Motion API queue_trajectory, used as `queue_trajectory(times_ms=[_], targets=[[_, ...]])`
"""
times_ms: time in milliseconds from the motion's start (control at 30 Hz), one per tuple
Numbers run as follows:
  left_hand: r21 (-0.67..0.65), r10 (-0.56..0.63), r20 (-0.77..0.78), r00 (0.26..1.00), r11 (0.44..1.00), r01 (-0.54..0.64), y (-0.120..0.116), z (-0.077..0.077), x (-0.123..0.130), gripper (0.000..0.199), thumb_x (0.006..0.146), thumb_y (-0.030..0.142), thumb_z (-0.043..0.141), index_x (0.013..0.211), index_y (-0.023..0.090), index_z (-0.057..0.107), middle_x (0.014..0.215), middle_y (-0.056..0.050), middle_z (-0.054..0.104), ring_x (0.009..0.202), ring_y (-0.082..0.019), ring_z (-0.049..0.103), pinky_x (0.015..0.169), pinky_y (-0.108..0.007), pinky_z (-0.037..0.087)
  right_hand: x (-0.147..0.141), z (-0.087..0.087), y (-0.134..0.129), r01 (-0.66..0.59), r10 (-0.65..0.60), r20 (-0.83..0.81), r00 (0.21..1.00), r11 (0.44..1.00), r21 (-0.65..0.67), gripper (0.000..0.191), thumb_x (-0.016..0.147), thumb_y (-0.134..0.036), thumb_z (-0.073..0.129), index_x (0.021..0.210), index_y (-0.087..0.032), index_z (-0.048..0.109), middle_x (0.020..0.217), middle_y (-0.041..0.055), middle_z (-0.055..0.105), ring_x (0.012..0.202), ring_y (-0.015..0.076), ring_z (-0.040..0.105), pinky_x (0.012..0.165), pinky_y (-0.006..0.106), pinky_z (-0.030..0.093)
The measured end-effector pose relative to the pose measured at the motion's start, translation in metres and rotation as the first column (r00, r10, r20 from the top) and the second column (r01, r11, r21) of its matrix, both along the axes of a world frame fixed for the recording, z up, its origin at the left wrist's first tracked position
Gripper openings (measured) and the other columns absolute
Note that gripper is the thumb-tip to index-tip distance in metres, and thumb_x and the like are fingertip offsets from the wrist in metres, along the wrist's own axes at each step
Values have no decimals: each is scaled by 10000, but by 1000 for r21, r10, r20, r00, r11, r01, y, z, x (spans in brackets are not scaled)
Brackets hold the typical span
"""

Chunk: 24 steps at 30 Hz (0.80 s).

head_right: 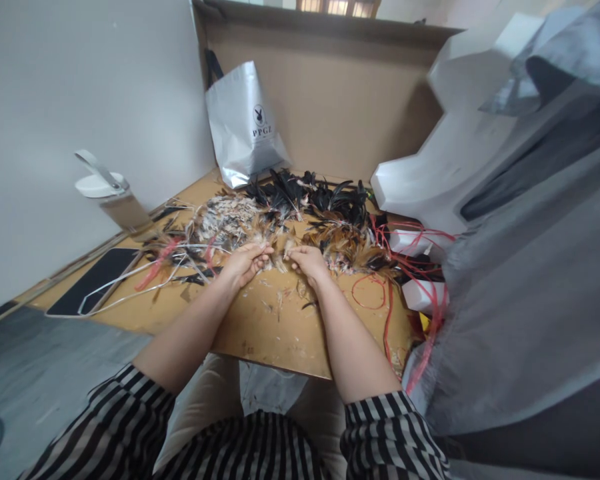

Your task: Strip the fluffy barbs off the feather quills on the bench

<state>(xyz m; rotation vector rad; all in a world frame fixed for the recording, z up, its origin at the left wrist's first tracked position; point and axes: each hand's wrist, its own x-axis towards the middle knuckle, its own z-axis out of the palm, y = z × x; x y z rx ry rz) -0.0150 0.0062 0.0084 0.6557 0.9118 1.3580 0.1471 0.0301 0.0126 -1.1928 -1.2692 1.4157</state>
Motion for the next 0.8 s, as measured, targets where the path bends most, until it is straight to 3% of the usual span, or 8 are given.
queue_trajectory(times_ms=[267, 600, 800], targets=[[-44, -119, -55, 991, 992, 117, -2, -5, 4, 202, 652, 199, 679, 801, 71, 636, 811, -130, 670, 578, -85, 608, 448, -128, 423, -9, 8, -6, -37, 36, -220, 975, 999, -2, 231, 508, -295, 697, 631, -132, 588, 525, -21, 539, 393, 26, 340, 377, 165, 208], [-55, -139, -60, 988, 989, 136, -6, -1, 9, 88, 675, 142, 646, 700, 60, 625, 630, -84, 644, 490, -50, 558, 429, -107, 394, -23, 6, -13, 53, -44, -139, 989, 997, 62, 218, 539, -309, 667, 650, -140, 585, 407, -52, 473, 362, 46, 316, 382, 192, 194], [-57, -99, -112, 989, 994, 93, -6, -1, 10, 107, 668, 146, 651, 631, 61, 598, 545, -50, 600, 445, -38, 522, 415, -112, 373, -24, 7, -14, 19, -9, -95, 995, 995, 96, 243, 566, -350, 658, 551, -153, 518, 382, -60, 433, 356, 44, 299, 387, 198, 194]])
